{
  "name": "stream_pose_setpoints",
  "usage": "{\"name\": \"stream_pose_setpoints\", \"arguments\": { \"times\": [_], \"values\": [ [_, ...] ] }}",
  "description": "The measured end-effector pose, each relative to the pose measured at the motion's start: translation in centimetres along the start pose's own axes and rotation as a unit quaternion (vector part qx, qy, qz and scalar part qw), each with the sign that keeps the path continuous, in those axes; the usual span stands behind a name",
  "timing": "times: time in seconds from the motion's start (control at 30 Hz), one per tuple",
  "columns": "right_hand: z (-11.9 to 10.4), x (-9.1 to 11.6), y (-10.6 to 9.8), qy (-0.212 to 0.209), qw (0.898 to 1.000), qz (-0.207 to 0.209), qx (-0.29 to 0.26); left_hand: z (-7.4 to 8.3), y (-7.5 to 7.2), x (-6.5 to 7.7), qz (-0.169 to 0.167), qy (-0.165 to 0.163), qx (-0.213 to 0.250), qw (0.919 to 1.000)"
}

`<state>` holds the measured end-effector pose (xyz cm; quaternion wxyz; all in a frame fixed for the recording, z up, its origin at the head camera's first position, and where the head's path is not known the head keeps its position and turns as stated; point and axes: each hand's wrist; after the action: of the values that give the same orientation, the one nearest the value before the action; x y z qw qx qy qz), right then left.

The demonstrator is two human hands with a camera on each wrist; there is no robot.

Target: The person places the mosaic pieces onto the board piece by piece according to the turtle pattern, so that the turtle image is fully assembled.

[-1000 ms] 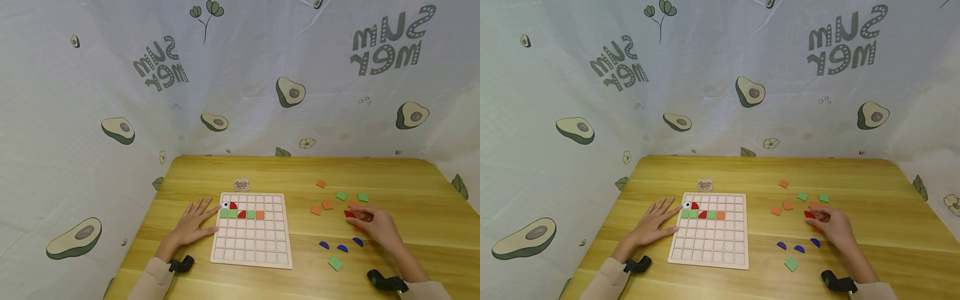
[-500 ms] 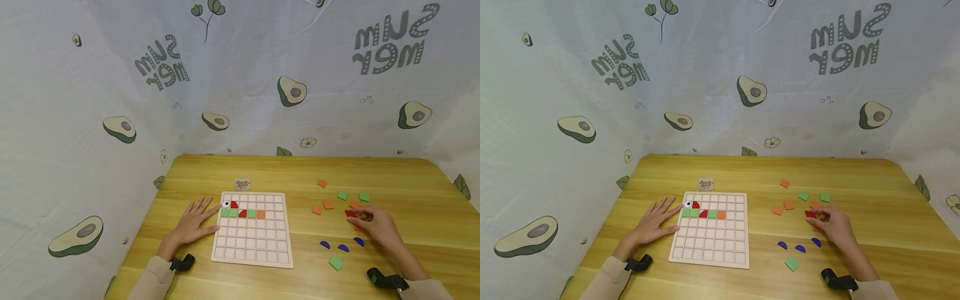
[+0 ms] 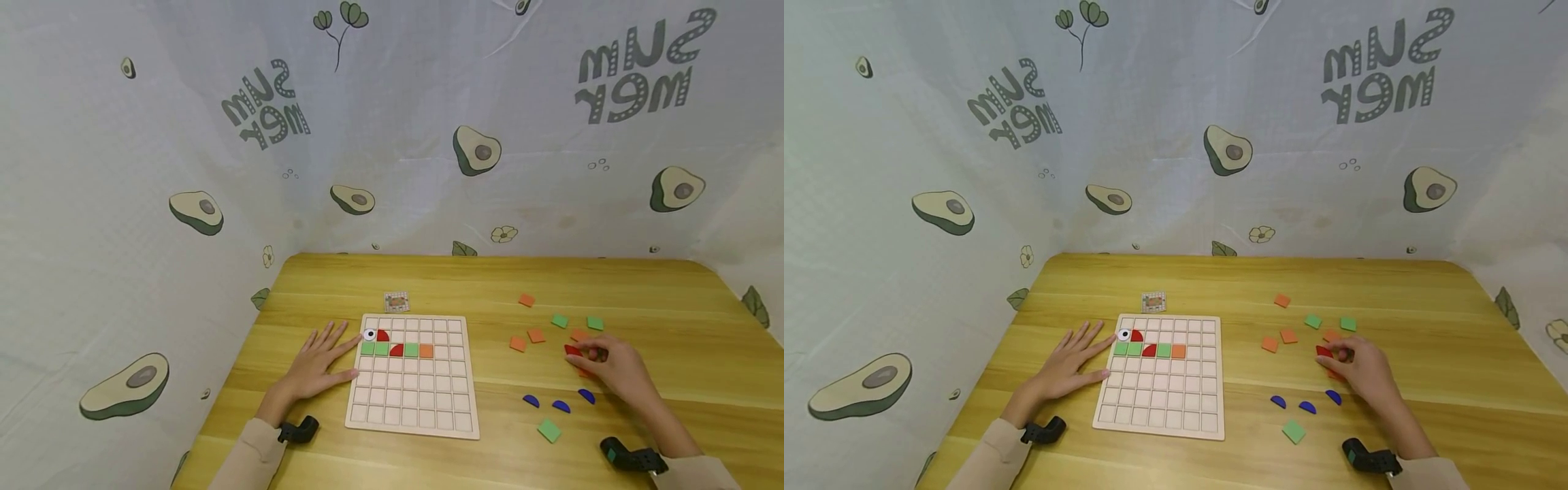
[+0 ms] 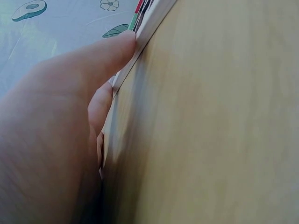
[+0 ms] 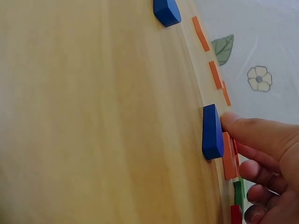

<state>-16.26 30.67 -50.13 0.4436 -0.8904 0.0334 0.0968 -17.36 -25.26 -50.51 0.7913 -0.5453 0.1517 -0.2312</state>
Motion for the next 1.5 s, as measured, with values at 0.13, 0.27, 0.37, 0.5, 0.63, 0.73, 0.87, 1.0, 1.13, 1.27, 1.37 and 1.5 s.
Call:
{"name": "stream_pose_setpoints", "arguments": {
  "times": [0.13, 0.27, 0.37, 0.5, 0.63, 0.73, 0.87, 1.0, 1.13, 1.27, 1.37, 1.5],
  "values": [
    [-0.1, 0.2, -0.1, 0.006, 1.0, -0.001, -0.001, 0.0, 0.0, 0.1, -0.001, 0.0, -0.001, 1.0],
    [-0.3, 0.3, -0.2, 0.017, 1.0, -0.003, -0.013, 0.1, 0.0, 0.2, -0.001, 0.001, 0.0, 1.0],
    [-0.8, 0.3, -0.5, 0.025, 0.999, -0.002, -0.022, 0.0, 0.0, 0.2, 0.0, 0.001, 0.001, 1.0],
    [-1.8, 0.3, -0.9, 0.027, 0.999, 0.001, -0.024, -0.1, 0.1, 0.2, 0.001, 0.001, 0.0, 1.0],
    [-3.2, 0.3, -1.2, 0.016, 0.999, 0.007, -0.03, -0.1, 0.1, 0.2, 0.002, 0.0, -0.001, 1.0],
    [-4.2, 0.2, -1.1, -0.006, 0.999, 0.024, -0.032, -0.1, 0.1, 0.2, 0.003, -0.001, -0.001, 1.0],
    [-5.4, 0.2, -0.7, -0.033, 0.998, 0.049, -0.026, -0.1, 0.1, 0.1, 0.004, -0.001, -0.002, 1.0],
    [-6.8, 0.3, -0.2, -0.044, 0.997, 0.056, -0.031, 0.0, 0.1, 0.1, 0.004, 0.0, 0.001, 1.0],
    [-8.1, 0.5, 0.5, -0.044, 0.997, 0.048, -0.045, 0.0, 0.0, 0.1, 0.004, 0.002, 0.0, 1.0],
    [-9.2, 0.4, 1.2, -0.053, 0.996, 0.049, -0.049, 0.1, 0.0, 0.1, 0.005, 0.002, 0.001, 1.0],
    [-9.9, 0.3, 1.8, -0.057, 0.996, 0.048, -0.05, 0.1, -0.1, 0.2, 0.007, 0.001, 0.003, 1.0],
    [-11.1, 0.2, 2.6, -0.036, 0.997, 0.028, -0.06, 0.1, -0.1, 0.2, 0.006, 0.0, 0.0, 1.0]
  ]
}}
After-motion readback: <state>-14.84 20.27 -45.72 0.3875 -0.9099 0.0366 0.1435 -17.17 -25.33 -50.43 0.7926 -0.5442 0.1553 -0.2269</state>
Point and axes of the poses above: each hand's wrist, its own x-axis away from the middle knuckle, its own y-axis out of the palm, z = x × y, and after that the axes turned 3 degrees about y, right-handed
